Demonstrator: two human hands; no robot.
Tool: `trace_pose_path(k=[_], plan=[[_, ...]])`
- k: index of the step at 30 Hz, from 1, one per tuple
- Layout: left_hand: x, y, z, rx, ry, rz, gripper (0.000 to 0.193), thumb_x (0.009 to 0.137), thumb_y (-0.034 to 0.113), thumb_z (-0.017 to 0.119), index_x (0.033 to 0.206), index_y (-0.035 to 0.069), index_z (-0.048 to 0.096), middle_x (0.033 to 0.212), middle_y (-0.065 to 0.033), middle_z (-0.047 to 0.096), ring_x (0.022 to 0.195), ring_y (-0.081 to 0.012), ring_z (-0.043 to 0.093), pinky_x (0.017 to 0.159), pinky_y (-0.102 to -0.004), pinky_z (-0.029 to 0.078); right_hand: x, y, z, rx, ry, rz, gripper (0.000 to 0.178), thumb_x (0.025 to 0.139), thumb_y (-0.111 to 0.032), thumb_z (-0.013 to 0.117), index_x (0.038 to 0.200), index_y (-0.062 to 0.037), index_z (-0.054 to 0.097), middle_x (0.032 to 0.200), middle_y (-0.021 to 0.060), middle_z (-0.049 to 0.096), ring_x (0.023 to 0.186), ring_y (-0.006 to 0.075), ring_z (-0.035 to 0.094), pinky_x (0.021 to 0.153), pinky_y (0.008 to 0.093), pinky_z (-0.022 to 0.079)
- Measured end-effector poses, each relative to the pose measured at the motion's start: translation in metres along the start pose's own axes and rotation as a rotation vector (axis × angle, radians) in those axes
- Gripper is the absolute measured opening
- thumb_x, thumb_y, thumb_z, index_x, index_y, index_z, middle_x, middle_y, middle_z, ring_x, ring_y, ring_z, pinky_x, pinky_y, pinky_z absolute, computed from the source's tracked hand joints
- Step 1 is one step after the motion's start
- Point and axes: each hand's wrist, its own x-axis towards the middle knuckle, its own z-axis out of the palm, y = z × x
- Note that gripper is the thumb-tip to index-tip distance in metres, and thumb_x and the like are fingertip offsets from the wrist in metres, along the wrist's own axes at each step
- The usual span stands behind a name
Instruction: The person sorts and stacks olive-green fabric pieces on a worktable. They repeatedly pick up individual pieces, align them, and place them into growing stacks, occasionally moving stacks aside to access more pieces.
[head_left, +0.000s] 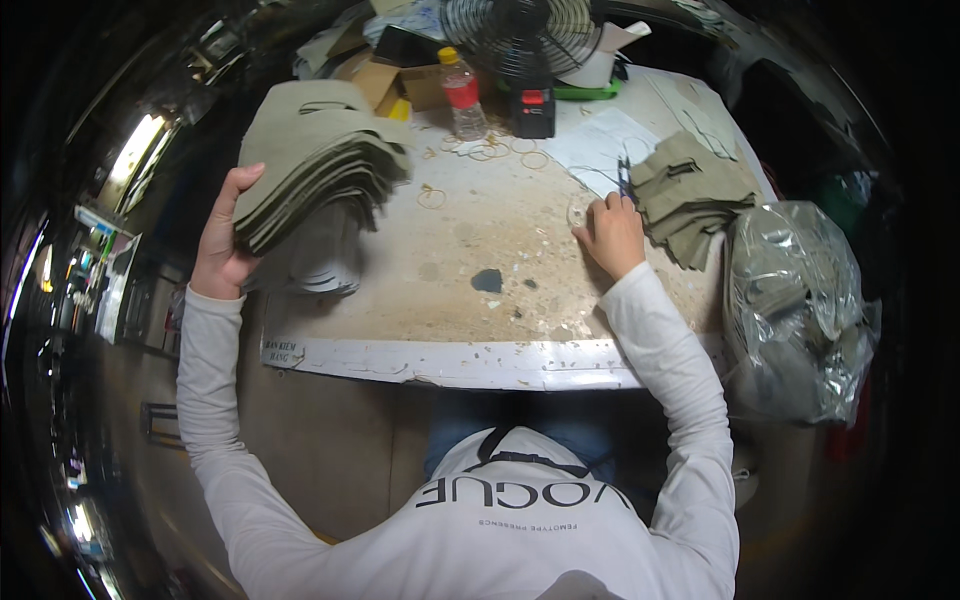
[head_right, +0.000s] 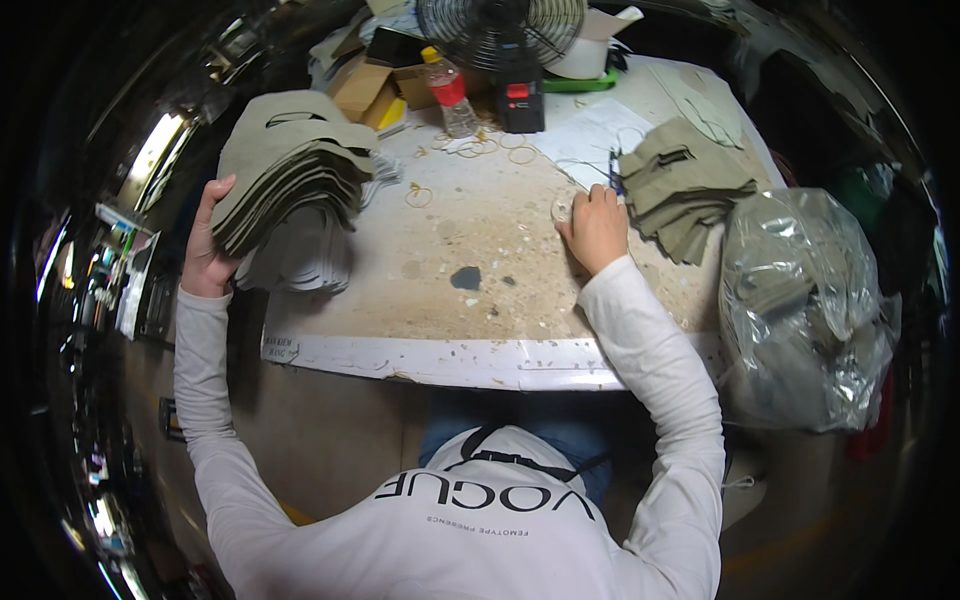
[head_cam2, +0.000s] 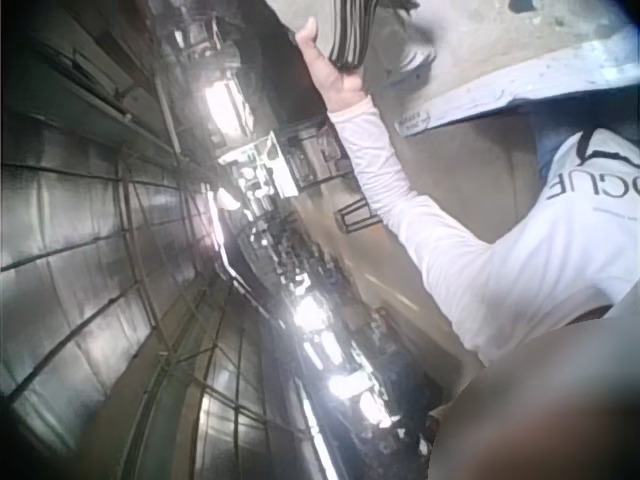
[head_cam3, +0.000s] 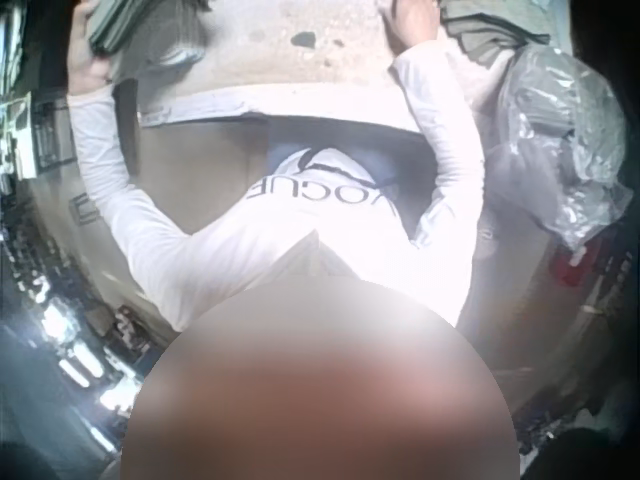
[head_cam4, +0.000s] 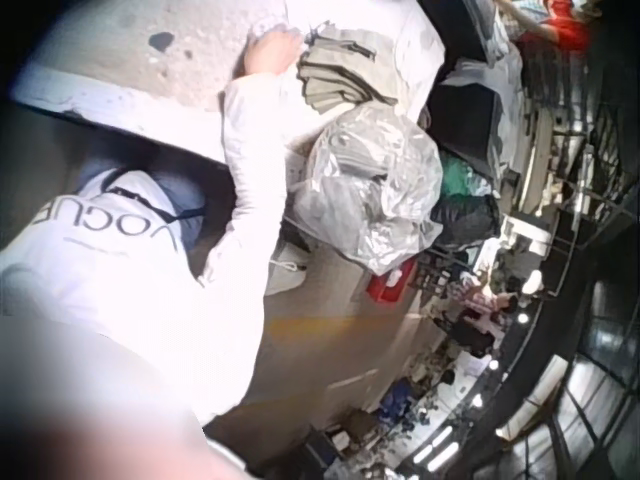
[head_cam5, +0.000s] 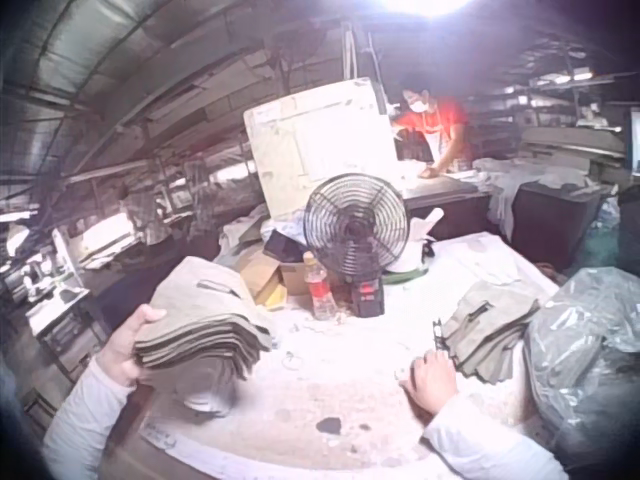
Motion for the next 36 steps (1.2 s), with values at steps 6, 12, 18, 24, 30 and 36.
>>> trace_pose_path(k=[6, 12, 18, 24, 30, 36], plan=[[-0.014, -0.043, 0.063, -0.024, -0.223, -0.125, 0.053, 0.088, 0.026, 0.057, 0.128, -0.008, 0.051, 0.114, -0.0178, 0.066, 0.099, -0.0235, 0.068, 0.089, -0.0339, 0.055, -0.003, 0.017, 0.001, 0.162, -0.035, -0.076, 0.012, 0.082, -0.009, 0.069, 0.082, 0.0013, 0.062, 0.087, 0.0179, 0.064, 0.083, 0.0315, 0.061, 0.071, 0.0407, 0.050], [-0.055, -0.065, 0.117, 0.135, -0.421, -0.322, 0.083, 0.070, 0.021, 0.062, 0.144, -0.006, 0.035, 0.134, -0.0203, 0.052, 0.122, -0.0267, 0.055, 0.104, -0.0352, 0.044, -0.013, -0.027, -0.019, 0.970, -0.403, 0.490, 0.020, 0.090, -0.009, 0.062, 0.107, -0.0008, 0.067, 0.090, 0.0075, 0.071, 0.072, 0.0136, 0.065, 0.067, 0.0296, 0.054], [-0.053, -0.085, 0.156, 0.223, -0.779, -0.462, 0.091, 0.067, 0.025, 0.070, 0.145, -0.006, 0.035, 0.137, -0.0151, 0.051, 0.125, -0.0222, 0.050, 0.107, -0.0302, 0.037, -0.075, -0.078, -0.047, 1.111, -0.304, 0.361, 0.024, 0.089, -0.009, 0.063, 0.112, -0.0013, 0.065, 0.097, 0.0079, 0.069, 0.080, 0.0155, 0.064, 0.074, 0.0310, 0.052], [-0.041, -0.127, 0.128, 0.274, -0.601, -0.548, 0.091, 0.067, 0.028, 0.070, 0.145, -0.003, 0.035, 0.139, -0.0158, 0.049, 0.128, -0.0234, 0.047, 0.107, -0.0336, 0.038, -0.111, -0.085, -0.057, 1.002, -0.129, 0.177, 0.028, 0.089, -0.009, 0.064, 0.116, -0.0019, 0.064, 0.105, 0.0082, 0.068, 0.089, 0.0173, 0.063, 0.080, 0.0325, 0.051], [-0.039, -0.170, 0.105, 0.026, -0.676, -0.581, 0.095, 0.068, 0.032, 0.068, 0.148, -0.002, 0.029, 0.140, -0.0170, 0.047, 0.125, -0.0268, 0.051, 0.106, -0.0369, 0.040, -0.128, -0.085, -0.059, 0.775, -0.003, -0.020, 0.032, 0.089, -0.009, 0.065, 0.120, -0.0024, 0.063, 0.112, 0.0085, 0.066, 0.097, 0.0192, 0.062, 0.086, 0.0340, 0.049], [-0.037, -0.171, 0.103, 0.125, -0.666, -0.612, 0.088, 0.070, 0.031, 0.065, 0.146, -0.002, 0.034, 0.137, -0.0178, 0.050, 0.124, -0.0265, 0.052, 0.105, -0.0362, 0.041, -0.140, -0.074, -0.067, 0.520, 0.062, -0.222, 0.037, 0.088, -0.010, 0.066, 0.124, -0.0029, 0.062, 0.120, 0.0089, 0.064, 0.106, 0.0211, 0.061, 0.093, 0.0355, 0.047]])
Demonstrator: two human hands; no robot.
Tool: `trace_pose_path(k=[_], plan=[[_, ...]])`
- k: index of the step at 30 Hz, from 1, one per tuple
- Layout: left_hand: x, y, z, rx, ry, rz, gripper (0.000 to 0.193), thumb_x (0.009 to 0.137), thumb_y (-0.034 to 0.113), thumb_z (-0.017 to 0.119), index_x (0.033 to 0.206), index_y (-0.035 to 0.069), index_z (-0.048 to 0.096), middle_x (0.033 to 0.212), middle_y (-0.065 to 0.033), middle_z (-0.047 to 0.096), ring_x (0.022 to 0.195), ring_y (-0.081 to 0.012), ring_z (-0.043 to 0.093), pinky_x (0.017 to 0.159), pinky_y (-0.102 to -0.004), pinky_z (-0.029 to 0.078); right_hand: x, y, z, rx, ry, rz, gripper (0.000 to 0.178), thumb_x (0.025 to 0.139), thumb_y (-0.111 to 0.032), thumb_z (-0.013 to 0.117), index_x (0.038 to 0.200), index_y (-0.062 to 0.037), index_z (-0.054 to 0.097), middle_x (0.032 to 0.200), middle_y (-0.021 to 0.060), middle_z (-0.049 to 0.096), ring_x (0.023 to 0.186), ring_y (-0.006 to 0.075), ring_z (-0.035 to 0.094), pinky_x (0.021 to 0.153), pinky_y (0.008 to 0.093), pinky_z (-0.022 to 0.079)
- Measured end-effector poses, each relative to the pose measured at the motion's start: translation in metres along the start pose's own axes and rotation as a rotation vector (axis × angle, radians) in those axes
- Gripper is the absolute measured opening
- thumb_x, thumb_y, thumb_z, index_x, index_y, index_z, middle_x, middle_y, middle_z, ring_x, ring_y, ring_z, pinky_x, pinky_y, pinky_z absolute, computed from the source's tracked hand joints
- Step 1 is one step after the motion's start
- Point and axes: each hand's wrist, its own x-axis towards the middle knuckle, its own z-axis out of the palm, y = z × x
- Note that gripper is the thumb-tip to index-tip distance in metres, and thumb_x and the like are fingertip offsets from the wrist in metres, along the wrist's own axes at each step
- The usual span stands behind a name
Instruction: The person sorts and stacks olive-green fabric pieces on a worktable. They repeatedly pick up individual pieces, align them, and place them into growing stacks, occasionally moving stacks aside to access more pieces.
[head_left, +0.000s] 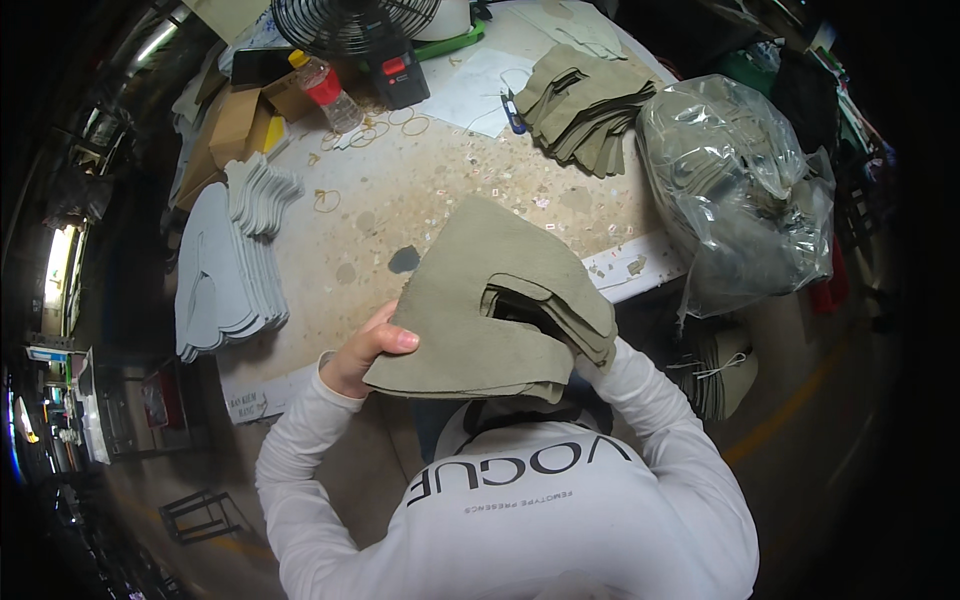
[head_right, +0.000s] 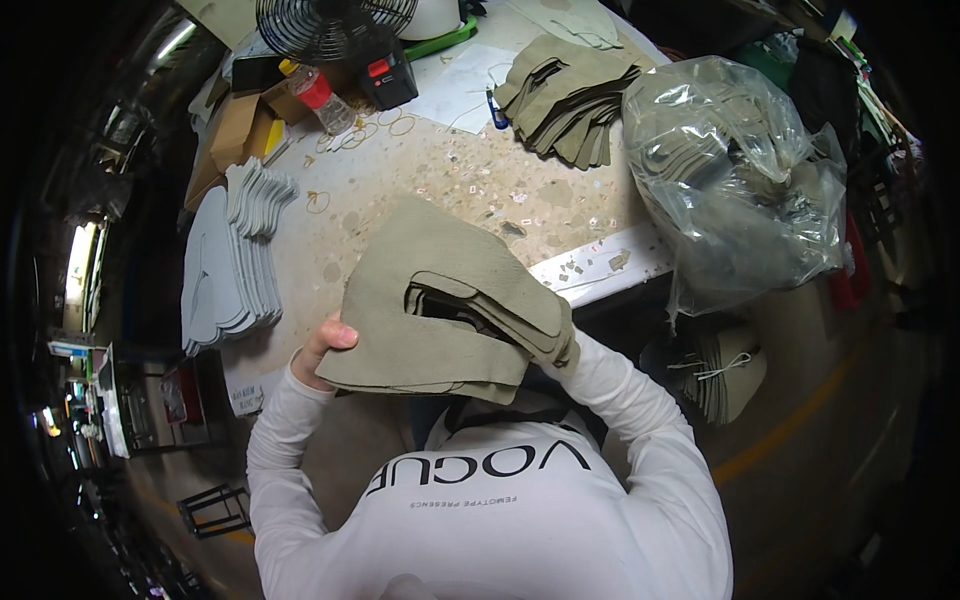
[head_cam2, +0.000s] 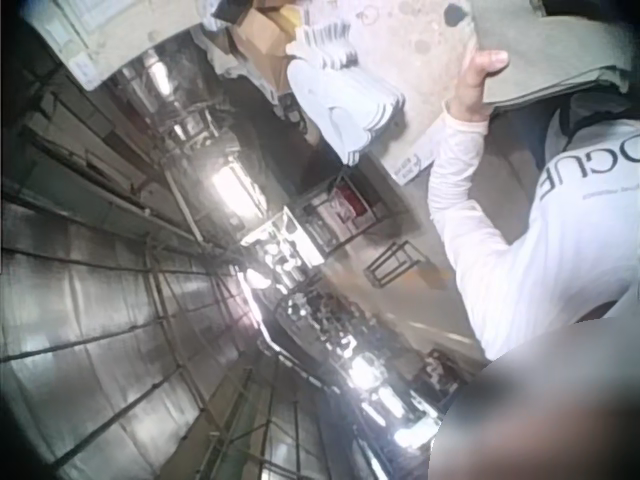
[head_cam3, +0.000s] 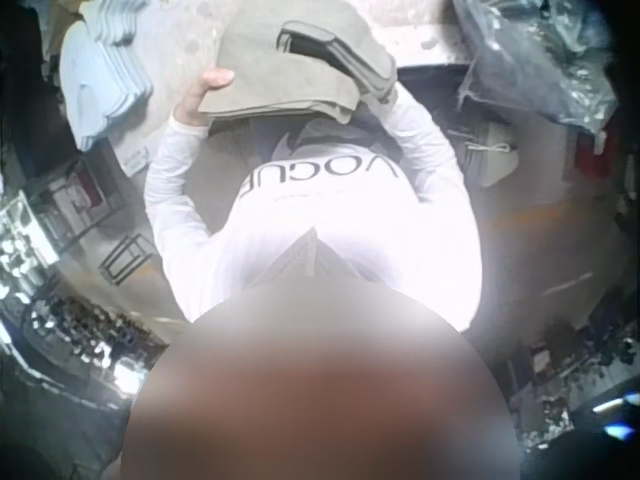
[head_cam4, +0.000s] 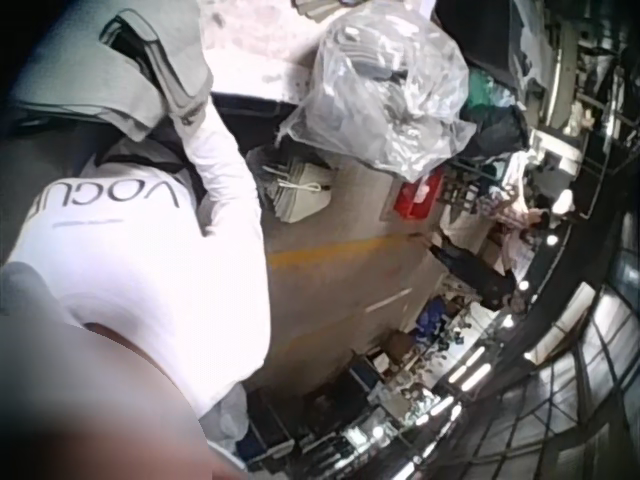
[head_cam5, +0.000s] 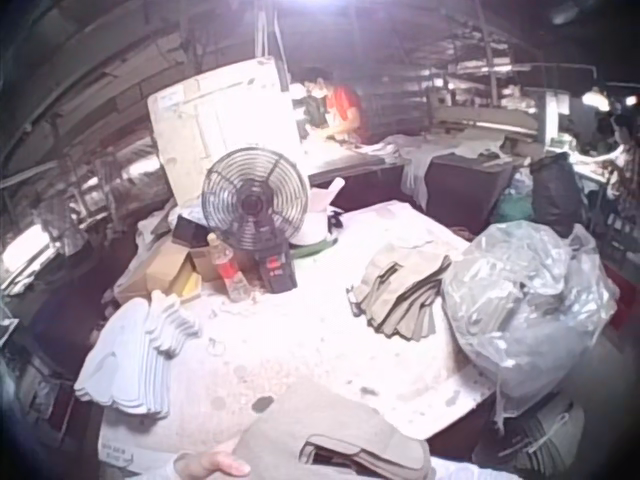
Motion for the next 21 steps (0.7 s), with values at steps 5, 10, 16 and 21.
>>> trace_pose_path(k=[5, 10, 16, 21], plan=[[0.000, -0.004, -0.006, -0.029, 0.062, 0.084, 0.082, 0.073, 0.030, 0.063, 0.143, -0.003, 0.037, 0.135, -0.0181, 0.052, 0.122, -0.0257, 0.054, 0.102, -0.0353, 0.043, -0.006, 0.004, -0.013, -0.094, -0.005, -0.068, 0.041, 0.088, -0.010, 0.067, 0.128, -0.0034, 0.061, 0.126, 0.0091, 0.063, 0.113, 0.0227, 0.060, 0.098, 0.0367, 0.046], [0.011, -0.028, -0.016, -0.133, 0.089, 0.180, 0.069, 0.081, 0.027, 0.060, 0.139, -0.005, 0.042, 0.129, -0.0169, 0.057, 0.115, -0.0240, 0.059, 0.098, -0.0337, 0.046, -0.002, -0.019, -0.030, 0.962, 0.149, 0.486, 0.048, 0.087, -0.006, 0.069, 0.133, -0.0024, 0.056, 0.129, 0.0101, 0.062, 0.116, 0.0209, 0.059, 0.100, 0.0345, 0.046], [0.032, -0.063, -0.005, -0.223, 0.355, 0.189, 0.051, 0.091, 0.026, 0.058, 0.131, -0.004, 0.049, 0.121, -0.0143, 0.061, 0.108, -0.0209, 0.062, 0.094, -0.0314, 0.048, 0.043, 0.007, -0.055, 0.753, -0.121, 0.929, 0.022, 0.095, -0.015, 0.064, 0.104, 0.0030, 0.072, 0.095, 0.0030, 0.072, 0.088, 0.0072, 0.062, 0.081, 0.0223, 0.049], [0.032, -0.073, 0.003, -0.172, 0.542, 0.219, 0.051, 0.094, 0.024, 0.057, 0.135, -0.004, 0.045, 0.125, -0.0139, 0.058, 0.112, -0.0196, 0.058, 0.097, -0.0311, 0.046, 0.081, 0.030, -0.057, 0.538, -0.246, 0.719, 0.022, 0.093, -0.020, 0.066, 0.095, -0.0012, 0.075, 0.074, -0.0011, 0.067, 0.065, 0.0036, 0.050, 0.058, 0.0222, 0.040]])
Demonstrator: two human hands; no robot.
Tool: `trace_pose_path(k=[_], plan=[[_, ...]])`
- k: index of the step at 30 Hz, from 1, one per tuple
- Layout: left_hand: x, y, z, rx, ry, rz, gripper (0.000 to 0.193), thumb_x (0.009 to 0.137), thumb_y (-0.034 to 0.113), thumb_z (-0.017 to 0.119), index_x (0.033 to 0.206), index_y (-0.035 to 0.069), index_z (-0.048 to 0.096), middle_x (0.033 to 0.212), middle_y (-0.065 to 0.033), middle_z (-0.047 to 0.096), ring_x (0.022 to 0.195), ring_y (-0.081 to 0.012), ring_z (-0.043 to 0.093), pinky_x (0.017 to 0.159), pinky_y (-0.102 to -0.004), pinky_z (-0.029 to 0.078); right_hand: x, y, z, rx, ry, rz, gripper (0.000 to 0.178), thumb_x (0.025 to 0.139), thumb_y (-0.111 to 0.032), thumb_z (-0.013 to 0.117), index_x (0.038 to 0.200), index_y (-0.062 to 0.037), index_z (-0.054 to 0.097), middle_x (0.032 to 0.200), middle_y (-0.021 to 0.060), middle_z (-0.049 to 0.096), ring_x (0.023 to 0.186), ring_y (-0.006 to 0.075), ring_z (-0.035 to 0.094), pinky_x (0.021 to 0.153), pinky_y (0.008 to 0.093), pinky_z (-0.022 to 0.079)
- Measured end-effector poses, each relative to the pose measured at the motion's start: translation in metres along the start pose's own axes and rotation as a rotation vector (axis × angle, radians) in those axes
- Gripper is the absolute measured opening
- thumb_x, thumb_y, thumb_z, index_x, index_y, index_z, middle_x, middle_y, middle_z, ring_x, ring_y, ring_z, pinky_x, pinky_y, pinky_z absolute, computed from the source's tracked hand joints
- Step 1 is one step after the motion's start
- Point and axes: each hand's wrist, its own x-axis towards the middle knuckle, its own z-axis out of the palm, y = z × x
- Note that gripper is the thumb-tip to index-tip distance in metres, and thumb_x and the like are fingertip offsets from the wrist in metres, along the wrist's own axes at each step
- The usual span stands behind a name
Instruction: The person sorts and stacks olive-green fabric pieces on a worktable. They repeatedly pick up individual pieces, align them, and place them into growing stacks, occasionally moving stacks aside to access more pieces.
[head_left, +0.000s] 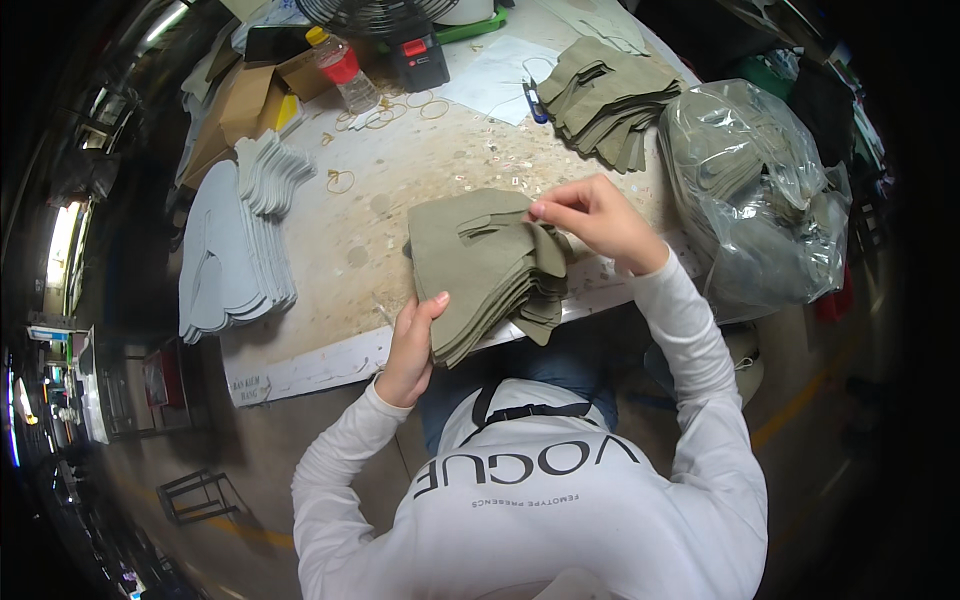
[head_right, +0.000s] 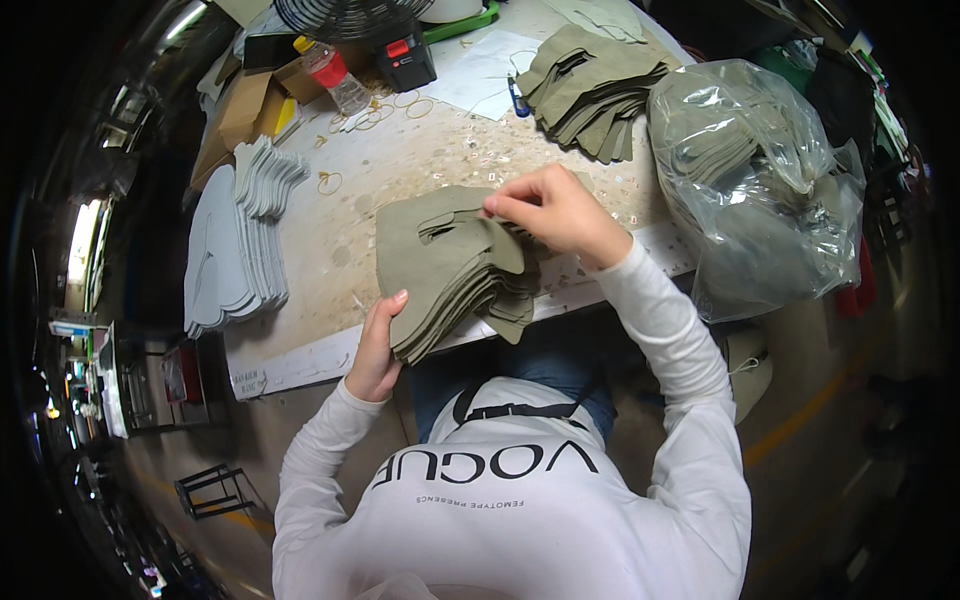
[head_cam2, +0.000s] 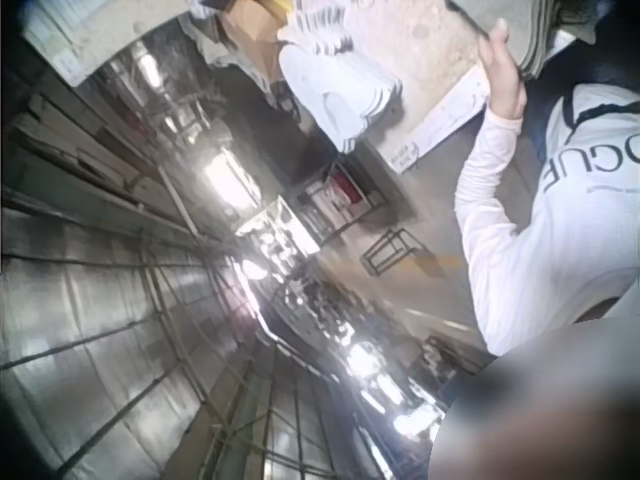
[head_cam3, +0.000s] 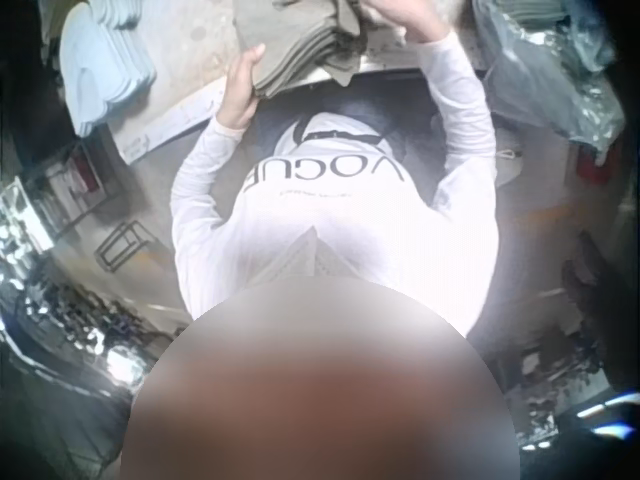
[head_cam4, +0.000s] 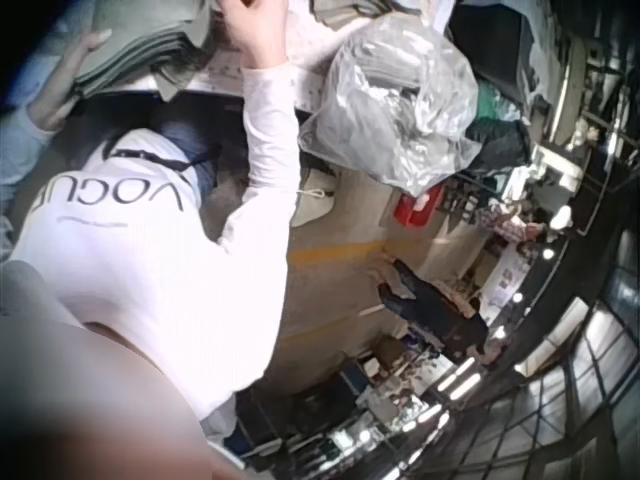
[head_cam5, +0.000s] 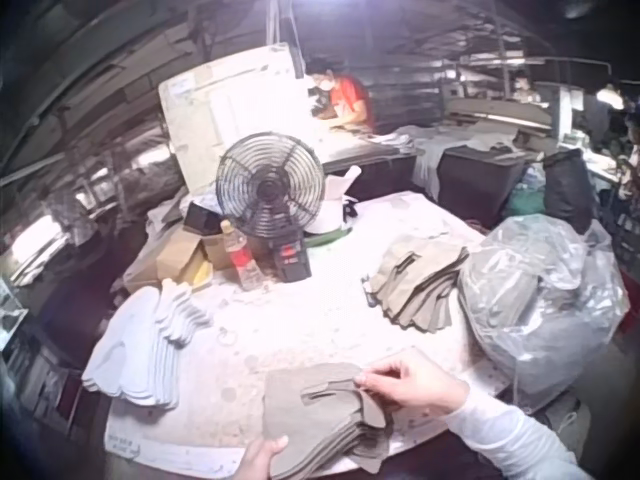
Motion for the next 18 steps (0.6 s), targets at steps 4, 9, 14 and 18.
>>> trace_pose_path(k=[4, 9, 14, 18], plan=[[-0.014, 0.006, -0.020, 0.093, -0.055, 0.054, 0.055, 0.093, 0.020, 0.059, 0.139, -0.004, 0.041, 0.131, -0.0135, 0.055, 0.116, -0.0192, 0.056, 0.101, -0.0297, 0.042, 0.030, -0.019, 0.016, -0.178, -0.121, -0.031, 0.020, 0.090, -0.023, 0.067, 0.086, -0.0066, 0.078, 0.059, -0.0001, 0.059, 0.055, 0.0056, 0.040, 0.050, 0.0251, 0.034], [-0.033, 0.021, -0.057, 0.700, -0.038, 0.166, 0.048, 0.094, 0.022, 0.059, 0.132, -0.006, 0.048, 0.113, -0.0140, 0.065, 0.099, -0.0213, 0.064, 0.087, -0.0317, 0.049, 0.043, -0.044, 0.057, -0.330, -0.314, -0.163, 0.027, 0.087, -0.031, 0.068, 0.076, -0.0079, 0.076, 0.057, 0.0061, 0.062, 0.052, 0.0159, 0.055, 0.054, 0.0307, 0.043], [-0.044, 0.052, -0.093, 1.223, 0.003, 0.328, 0.015, 0.092, 0.018, 0.063, 0.091, 0.002, 0.066, 0.072, -0.0098, 0.058, 0.061, -0.0255, 0.055, 0.059, -0.0362, 0.042, 0.056, -0.075, 0.094, -0.392, -0.489, -0.250, 0.029, 0.086, -0.032, 0.067, 0.072, -0.0089, 0.075, 0.059, 0.0075, 0.064, 0.056, 0.0224, 0.061, 0.059, 0.0343, 0.048], [-0.048, 0.082, -0.103, 1.226, -0.022, 0.556, 0.011, 0.087, 0.010, 0.066, 0.079, 0.003, 0.067, 0.071, -0.0056, 0.054, 0.066, -0.0205, 0.053, 0.063, -0.0318, 0.042, 0.061, -0.086, 0.125, -0.449, -0.554, -0.399, 0.033, 0.089, -0.033, 0.066, 0.070, -0.0059, 0.072, 0.056, 0.0073, 0.062, 0.051, 0.0205, 0.060, 0.053, 0.0350, 0.045]])
